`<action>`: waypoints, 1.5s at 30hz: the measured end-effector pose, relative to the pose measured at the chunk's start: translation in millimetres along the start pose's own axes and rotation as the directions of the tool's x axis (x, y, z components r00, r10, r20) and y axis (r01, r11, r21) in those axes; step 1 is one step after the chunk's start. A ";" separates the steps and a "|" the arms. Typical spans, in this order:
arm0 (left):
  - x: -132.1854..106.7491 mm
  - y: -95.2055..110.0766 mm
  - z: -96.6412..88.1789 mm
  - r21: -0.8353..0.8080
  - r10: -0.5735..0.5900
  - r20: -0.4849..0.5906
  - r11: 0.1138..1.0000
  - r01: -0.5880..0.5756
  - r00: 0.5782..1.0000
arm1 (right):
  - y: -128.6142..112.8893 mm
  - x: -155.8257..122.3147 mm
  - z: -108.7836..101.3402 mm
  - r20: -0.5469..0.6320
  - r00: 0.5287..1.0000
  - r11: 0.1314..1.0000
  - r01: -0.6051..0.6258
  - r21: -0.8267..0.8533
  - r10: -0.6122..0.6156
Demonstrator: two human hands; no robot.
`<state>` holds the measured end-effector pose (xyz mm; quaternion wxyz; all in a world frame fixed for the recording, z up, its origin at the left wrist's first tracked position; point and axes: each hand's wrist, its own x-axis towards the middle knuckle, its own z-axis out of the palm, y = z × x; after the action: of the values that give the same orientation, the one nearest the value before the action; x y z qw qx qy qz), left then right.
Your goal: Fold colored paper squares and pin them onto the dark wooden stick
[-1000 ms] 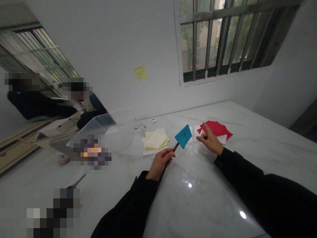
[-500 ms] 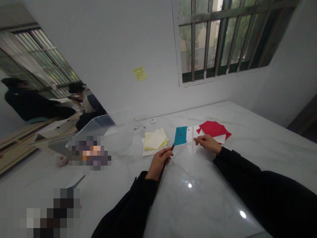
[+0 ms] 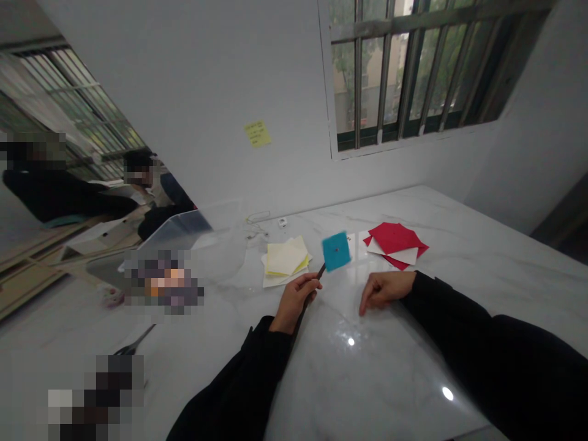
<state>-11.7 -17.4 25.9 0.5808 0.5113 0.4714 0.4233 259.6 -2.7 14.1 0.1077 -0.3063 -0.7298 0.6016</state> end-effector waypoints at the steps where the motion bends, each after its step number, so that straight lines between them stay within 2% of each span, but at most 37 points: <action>1: 0.3 -0.1 0.0 -0.006 0.000 -0.004 1.000 0.000 1.000 | -2.3 0.5 3.8 0.106 0.994 1.000 0.002 0.005 -0.003; 2: 0.7 -0.2 -0.2 -0.011 -0.002 -0.008 1.000 0.002 1.000 | -3.7 1.9 6.6 0.118 0.993 1.000 0.022 0.006 -0.023; 3: 1.0 -0.4 -0.3 -0.014 -0.003 -0.012 1.000 0.003 1.000 | -4.1 3.8 8.0 0.064 0.997 0.999 0.050 0.003 -0.050; 5: 1.6 -0.9 -0.7 -0.015 -0.009 -0.016 1.000 0.009 1.000 | -1.4 7.6 6.0 -0.105 0.991 0.996 0.083 -0.026 -0.085; 7: 1.7 -1.2 -1.0 -0.009 -0.021 -0.018 1.000 0.021 1.000 | 4.3 9.1 -1.3 -0.273 0.958 0.996 0.072 -0.055 -0.084; 9: 1.5 -1.2 -1.3 0.000 -0.030 -0.022 1.000 0.030 0.999 | 10.7 8.2 -10.3 -0.447 0.892 0.997 0.040 -0.064 -0.064; 13: 0.7 -0.4 -1.3 0.006 -0.013 -0.013 1.000 0.013 1.000 | 18.6 6.3 -21.0 -0.704 0.710 1.000 0.012 -0.012 -0.017; 17: -0.1 0.7 -0.3 0.004 -0.010 0.006 1.000 0.010 1.000 | 19.4 8.8 -20.7 -0.853 0.521 0.997 0.078 0.013 -0.029; 18: -0.1 0.7 0.0 0.005 -0.009 0.010 1.000 0.009 1.000 | 18.3 8.9 -19.8 -0.868 0.494 0.995 0.098 0.002 -0.047; 19: 0.0 0.5 0.1 0.006 -0.008 0.012 1.000 0.008 1.000 | 16.7 8.3 -18.6 -0.870 0.489 0.993 0.113 -0.015 -0.068; 20: 0.2 0.1 0.2 0.005 -0.008 0.007 1.000 0.008 1.000 | 14.3 7.1 -16.9 -0.846 0.526 0.993 0.118 -0.032 -0.090; 21: 0.6 -0.4 0.1 0.001 -0.007 -0.004 1.000 0.007 1.000 | 11.4 5.3 -14.5 -0.774 0.625 0.993 0.108 -0.042 -0.101; 22: 1.0 -1.0 -0.1 -0.006 -0.006 -0.019 1.000 0.006 1.000 | 8.1 3.2 -11.5 -0.632 0.769 0.995 0.086 -0.046 -0.096; 23: 1.4 -1.5 -0.4 -0.014 -0.005 -0.033 1.000 0.005 0.999 | 4.5 1.4 -7.9 -0.422 0.903 0.997 0.059 -0.048 -0.074; 24: 1.8 -1.9 -0.7 -0.023 -0.005 -0.043 1.000 0.004 0.999 | 1.0 0.1 -4.0 -0.188 0.981 0.998 0.037 -0.049 -0.045; 25: 2.0 -2.0 -0.9 -0.031 -0.004 -0.048 1.000 0.003 0.999 | -2.1 -0.5 -0.1 0.004 1.000 0.999 0.026 -0.047 -0.026; 26: 2.0 -1.9 -1.0 -0.035 -0.004 -0.047 0.999 0.003 0.999 | -4.5 -0.1 3.2 0.086 0.996 0.999 0.034 -0.041 -0.031; 27: 1.9 -1.6 -0.9 -0.035 -0.006 -0.043 0.999 0.004 0.999 | -6.0 1.0 5.3 0.082 0.996 0.998 0.049 -0.034 -0.046; 29: 1.3 -0.7 -0.2 -0.034 -0.006 -0.039 0.999 0.005 0.999 | -5.5 4.0 5.1 -0.097 0.993 0.997 0.069 -0.033 -0.072; 30: 0.9 -0.3 0.2 -0.033 -0.008 -0.040 0.999 0.007 0.999 | -3.6 5.3 2.8 -0.212 0.975 0.998 0.062 -0.034 -0.067; 32: 0.6 -0.1 0.9 -0.035 -0.011 -0.042 0.999 0.009 0.999 | 2.8 6.5 -4.9 -0.420 0.907 0.999 0.034 -0.019 -0.039; 35: 1.2 -1.3 0.8 -0.036 -0.007 -0.040 0.999 0.006 0.999 | 14.3 6.4 -17.1 -0.648 0.762 0.998 0.038 0.047 0.002; 39: 2.2 -2.5 0.4 -0.030 0.010 -0.032 1.000 -0.011 0.999 | 22.2 8.7 -22.2 -0.792 0.610 0.991 0.085 0.104 0.031; 41: 2.3 -2.3 0.6 -0.024 0.014 -0.027 1.000 -0.014 1.000 | 19.5 8.9 -19.2 -0.825 0.565 0.988 0.117 0.099 0.016; 42: 2.4 -2.3 0.8 -0.020 0.014 -0.026 1.000 -0.014 1.000 | 16.2 8.0 -16.3 -0.811 0.584 0.986 0.133 0.096 0.000; 43: 2.4 -2.3 0.9 -0.016 0.013 -0.025 1.000 -0.014 1.000 | 11.8 6.2 -12.6 -0.751 0.660 0.985 0.139 0.101 -0.017; 44: 2.6 -2.5 0.8 -0.015 0.015 -0.025 1.000 -0.015 1.000 | 6.5 3.8 -8.1 -0.614 0.789 0.985 0.126 0.114 -0.030; 45: 2.8 -2.9 0.7 -0.017 0.018 -0.027 1.000 -0.018 0.999 | 0.9 1.2 -3.1 -0.388 0.921 0.987 0.096 0.127 -0.040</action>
<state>-10.5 -15.2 22.7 0.5751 0.5047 0.4707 0.4393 260.6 0.6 13.8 0.2912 -0.3843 -0.6597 0.5765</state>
